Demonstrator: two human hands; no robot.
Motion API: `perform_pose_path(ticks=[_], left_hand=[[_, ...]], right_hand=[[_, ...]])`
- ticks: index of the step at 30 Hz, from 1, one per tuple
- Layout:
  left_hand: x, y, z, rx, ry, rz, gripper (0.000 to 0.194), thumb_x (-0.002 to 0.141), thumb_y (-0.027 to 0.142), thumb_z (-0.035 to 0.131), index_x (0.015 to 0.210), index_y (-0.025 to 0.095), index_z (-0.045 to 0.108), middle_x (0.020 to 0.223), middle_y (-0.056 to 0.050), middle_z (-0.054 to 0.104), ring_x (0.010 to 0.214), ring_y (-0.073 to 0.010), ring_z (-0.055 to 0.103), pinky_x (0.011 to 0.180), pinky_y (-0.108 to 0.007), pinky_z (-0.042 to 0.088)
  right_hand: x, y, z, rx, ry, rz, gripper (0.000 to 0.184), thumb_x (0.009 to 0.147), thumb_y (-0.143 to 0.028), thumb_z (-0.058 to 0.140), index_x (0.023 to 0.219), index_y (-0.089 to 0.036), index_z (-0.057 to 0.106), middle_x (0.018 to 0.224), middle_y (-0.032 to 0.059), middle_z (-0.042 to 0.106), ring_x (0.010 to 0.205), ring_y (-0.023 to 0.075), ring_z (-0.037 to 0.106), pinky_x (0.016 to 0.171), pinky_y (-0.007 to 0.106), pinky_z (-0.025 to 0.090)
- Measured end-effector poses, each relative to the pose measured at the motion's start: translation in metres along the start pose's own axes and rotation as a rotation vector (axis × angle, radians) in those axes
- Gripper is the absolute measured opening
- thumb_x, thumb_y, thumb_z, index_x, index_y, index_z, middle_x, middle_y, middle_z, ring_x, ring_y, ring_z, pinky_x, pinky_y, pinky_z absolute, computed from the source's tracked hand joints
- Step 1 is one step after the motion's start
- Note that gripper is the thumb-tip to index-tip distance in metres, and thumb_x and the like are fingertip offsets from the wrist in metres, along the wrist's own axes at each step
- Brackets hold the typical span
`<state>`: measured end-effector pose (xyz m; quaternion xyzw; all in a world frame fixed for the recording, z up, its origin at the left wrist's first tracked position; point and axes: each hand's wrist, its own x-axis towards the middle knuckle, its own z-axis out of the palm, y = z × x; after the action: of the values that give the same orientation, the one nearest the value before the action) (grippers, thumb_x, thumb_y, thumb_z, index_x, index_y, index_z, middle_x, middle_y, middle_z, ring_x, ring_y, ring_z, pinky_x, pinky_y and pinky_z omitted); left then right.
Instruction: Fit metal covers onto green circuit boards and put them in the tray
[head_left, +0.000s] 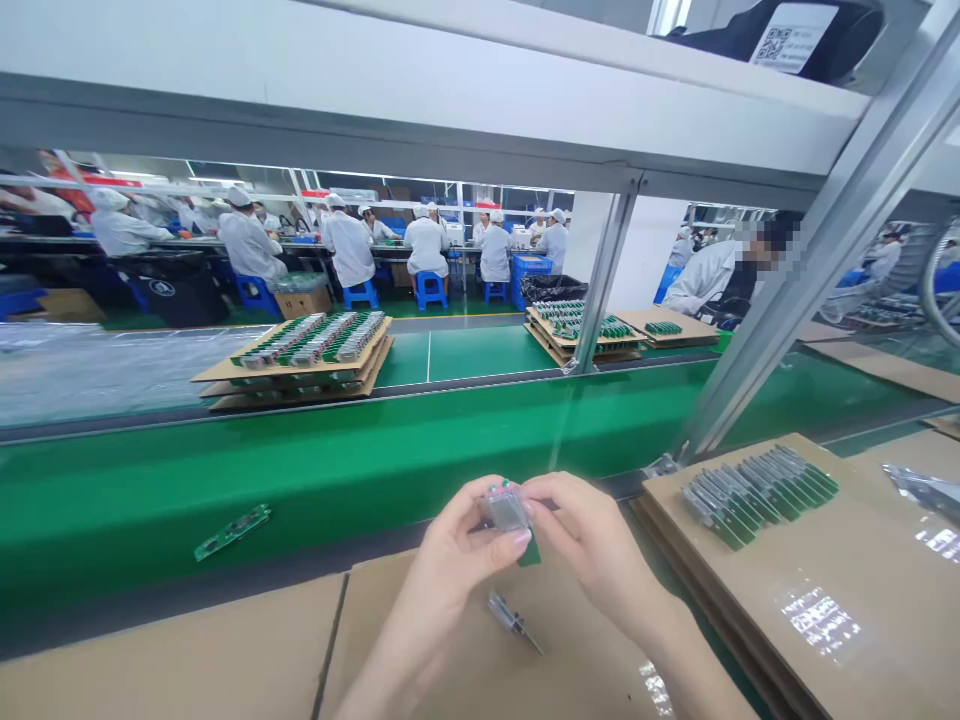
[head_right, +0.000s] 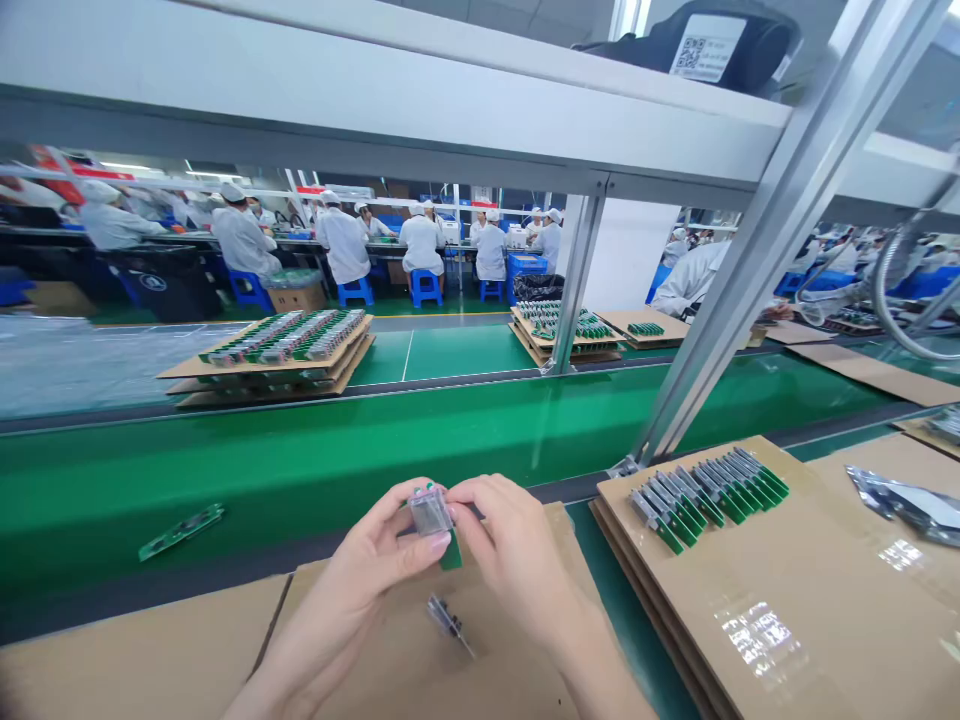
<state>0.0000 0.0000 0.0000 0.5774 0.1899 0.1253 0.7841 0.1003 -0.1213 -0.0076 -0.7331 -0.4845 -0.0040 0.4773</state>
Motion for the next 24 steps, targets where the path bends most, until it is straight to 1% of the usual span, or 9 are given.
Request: perform_pose_path(ticks=[2,4,7,11,13,15,18,20,24], left_hand=[[0.002,0.0,-0.002,-0.011,0.018,0.014,0.039,0.067,0.033,0.075,0.1,0.027,0.055,0.09,0.001,0.066,0.082,-0.0152,0.057,0.076,-0.027,0.043],[0.006,-0.001,-0.007,0.011,0.05,0.035,0.038,0.069,0.034,0.074,0.1,0.027,0.052,0.084,0.002,0.066,0.082,-0.015,0.057,0.076,-0.027,0.041],[0.018,-0.012,-0.016,0.144,0.082,0.076,0.035,0.068,0.034,0.073,0.093,0.026,0.05,0.077,0.004,0.063,0.075,-0.0137,0.056,0.073,-0.025,0.04],[0.036,-0.038,-0.025,0.423,0.002,0.119,0.022,0.066,0.026,0.067,0.076,0.022,0.047,0.073,0.004,0.057,0.067,-0.0131,0.052,0.063,-0.024,0.037],[0.041,-0.05,-0.026,0.553,-0.028,0.104,0.017,0.067,0.025,0.064,0.074,0.022,0.049,0.07,0.004,0.054,0.065,-0.013,0.049,0.06,-0.024,0.035],[0.043,-0.057,-0.027,0.625,-0.07,0.053,0.017,0.067,0.025,0.064,0.076,0.022,0.051,0.069,0.004,0.056,0.064,-0.0136,0.049,0.059,-0.024,0.035],[0.044,-0.062,-0.03,0.686,-0.152,-0.02,0.017,0.066,0.027,0.065,0.077,0.021,0.054,0.074,0.002,0.062,0.069,-0.0162,0.054,0.061,-0.026,0.038],[0.044,-0.064,-0.032,0.741,-0.184,-0.046,0.017,0.066,0.028,0.065,0.079,0.02,0.057,0.076,0.001,0.062,0.072,-0.018,0.056,0.064,-0.027,0.04],[0.047,-0.066,-0.037,0.808,-0.229,-0.073,0.014,0.064,0.027,0.066,0.075,0.019,0.063,0.071,0.0,0.061,0.072,-0.0199,0.057,0.065,-0.029,0.04]], right_hand=[[0.001,0.003,-0.002,-0.046,-0.018,-0.001,0.016,0.093,-0.018,0.047,0.088,-0.022,0.062,0.083,-0.0002,0.067,0.076,0.015,0.059,0.068,0.027,0.044],[0.001,0.007,-0.003,-0.056,-0.021,0.033,0.016,0.094,-0.022,0.047,0.088,-0.024,0.062,0.083,-0.001,0.067,0.077,0.0149,0.06,0.069,0.026,0.045],[0.001,0.012,-0.005,-0.023,0.008,0.102,0.015,0.094,-0.026,0.048,0.091,-0.026,0.063,0.089,-0.0016,0.068,0.083,0.0146,0.062,0.071,0.024,0.047],[0.002,0.013,-0.005,0.048,0.054,0.161,0.014,0.092,-0.027,0.051,0.09,-0.025,0.065,0.091,-0.0016,0.069,0.085,0.0133,0.062,0.067,0.02,0.049],[0.002,0.011,-0.006,0.104,0.057,0.184,0.015,0.092,-0.028,0.051,0.091,-0.026,0.065,0.094,-0.002,0.07,0.087,0.0126,0.062,0.064,0.017,0.049],[0.001,0.01,-0.006,0.137,0.053,0.197,0.016,0.092,-0.029,0.05,0.092,-0.027,0.066,0.096,-0.0027,0.07,0.09,0.0121,0.063,0.065,0.016,0.05],[0.001,0.01,-0.005,0.125,0.055,0.205,0.016,0.092,-0.031,0.051,0.092,-0.029,0.067,0.095,-0.004,0.07,0.09,0.012,0.063,0.067,0.017,0.05],[0.0,0.011,-0.004,0.115,0.057,0.207,0.016,0.092,-0.031,0.051,0.092,-0.029,0.067,0.095,-0.0041,0.07,0.089,0.0124,0.063,0.066,0.018,0.05],[0.0,0.012,-0.001,0.104,0.058,0.195,0.016,0.092,-0.031,0.051,0.09,-0.028,0.067,0.093,-0.004,0.071,0.087,0.0125,0.063,0.066,0.018,0.048]])
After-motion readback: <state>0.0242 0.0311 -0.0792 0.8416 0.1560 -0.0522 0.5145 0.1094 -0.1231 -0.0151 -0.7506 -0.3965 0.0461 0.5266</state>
